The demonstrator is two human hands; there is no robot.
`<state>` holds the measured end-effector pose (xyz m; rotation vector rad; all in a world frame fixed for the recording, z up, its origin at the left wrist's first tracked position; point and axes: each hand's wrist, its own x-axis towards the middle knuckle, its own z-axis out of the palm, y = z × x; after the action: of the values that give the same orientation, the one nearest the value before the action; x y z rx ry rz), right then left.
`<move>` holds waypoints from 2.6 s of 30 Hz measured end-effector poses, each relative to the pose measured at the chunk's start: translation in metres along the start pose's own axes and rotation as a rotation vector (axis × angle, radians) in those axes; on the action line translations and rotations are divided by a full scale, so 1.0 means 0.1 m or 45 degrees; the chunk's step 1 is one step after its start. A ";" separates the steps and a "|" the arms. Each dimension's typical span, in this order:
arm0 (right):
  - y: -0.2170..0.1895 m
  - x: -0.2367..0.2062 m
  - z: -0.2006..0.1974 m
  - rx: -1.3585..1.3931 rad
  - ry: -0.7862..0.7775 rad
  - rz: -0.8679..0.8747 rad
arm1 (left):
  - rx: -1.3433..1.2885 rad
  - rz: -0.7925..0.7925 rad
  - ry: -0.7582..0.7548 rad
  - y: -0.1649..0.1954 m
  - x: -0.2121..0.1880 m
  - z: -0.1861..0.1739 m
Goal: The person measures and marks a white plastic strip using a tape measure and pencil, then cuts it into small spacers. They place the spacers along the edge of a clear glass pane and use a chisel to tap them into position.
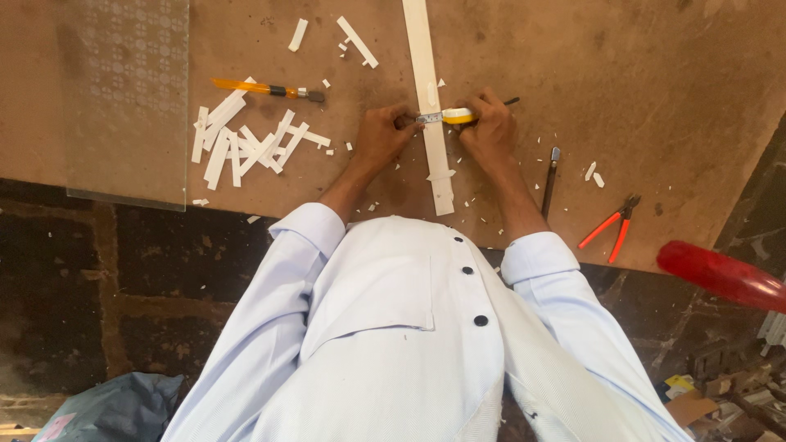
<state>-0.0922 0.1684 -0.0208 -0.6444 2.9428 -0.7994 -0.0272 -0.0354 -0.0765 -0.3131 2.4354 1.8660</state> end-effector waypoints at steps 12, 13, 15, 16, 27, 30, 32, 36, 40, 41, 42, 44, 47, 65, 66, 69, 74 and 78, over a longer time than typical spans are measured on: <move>0.03 -0.01 0.00 0.010 0.014 0.025 | -0.032 -0.016 -0.013 -0.02 -0.01 0.01; 0.02 -0.01 0.00 0.012 0.013 0.020 | -0.033 -0.007 -0.011 -0.02 -0.01 0.01; 0.01 -0.01 -0.02 0.016 0.012 0.011 | -0.030 -0.007 -0.008 -0.01 -0.01 0.00; 0.01 -0.01 -0.02 0.020 0.010 0.009 | -0.026 -0.015 -0.009 0.00 -0.01 0.00; -0.02 0.00 -0.05 0.014 -0.003 0.015 | -0.117 -0.078 -0.054 0.14 -0.04 -0.06; -0.01 -0.01 -0.05 0.012 -0.014 0.038 | -0.135 -0.041 -0.040 0.11 -0.04 -0.05; -0.01 -0.02 -0.05 0.001 -0.008 0.039 | -0.171 -0.036 -0.055 0.08 -0.03 -0.04; -0.06 -0.08 -0.08 0.003 0.027 0.056 | -0.099 0.147 0.028 0.03 -0.03 -0.05; -0.10 -0.21 -0.16 0.172 0.118 0.110 | -0.128 0.054 -0.008 0.07 -0.04 -0.10; -0.11 -0.26 -0.19 0.264 0.142 0.160 | -0.126 0.003 -0.022 0.09 -0.05 -0.12; -0.11 -0.31 -0.21 0.357 0.166 0.211 | -0.190 -0.037 -0.034 0.11 -0.06 -0.14; -0.10 -0.40 -0.23 0.410 0.209 0.282 | -0.314 -0.119 -0.067 0.14 -0.09 -0.17; -0.08 -0.59 -0.23 0.458 0.256 0.398 | -0.316 -0.153 -0.010 0.19 -0.16 -0.21; 0.24 -0.97 0.02 0.118 0.361 0.509 | -0.533 -0.251 0.171 0.14 -0.41 -0.54; 0.26 -0.97 0.03 0.123 0.406 0.478 | -0.466 -0.223 0.177 0.16 -0.41 -0.56; 0.26 -0.97 0.09 0.043 0.496 0.433 | -0.422 -0.270 0.243 0.22 -0.44 -0.59; 0.18 -0.99 0.18 0.387 0.474 0.635 | -0.409 -0.162 0.245 0.21 -0.63 -0.68; 0.08 -1.01 0.26 0.316 0.549 0.408 | -0.313 -0.185 0.269 0.08 -0.83 -0.76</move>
<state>0.0002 0.2022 -0.0560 0.0250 3.0964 -1.3747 0.0578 -0.0958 -0.0349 -0.7143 2.2281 2.1653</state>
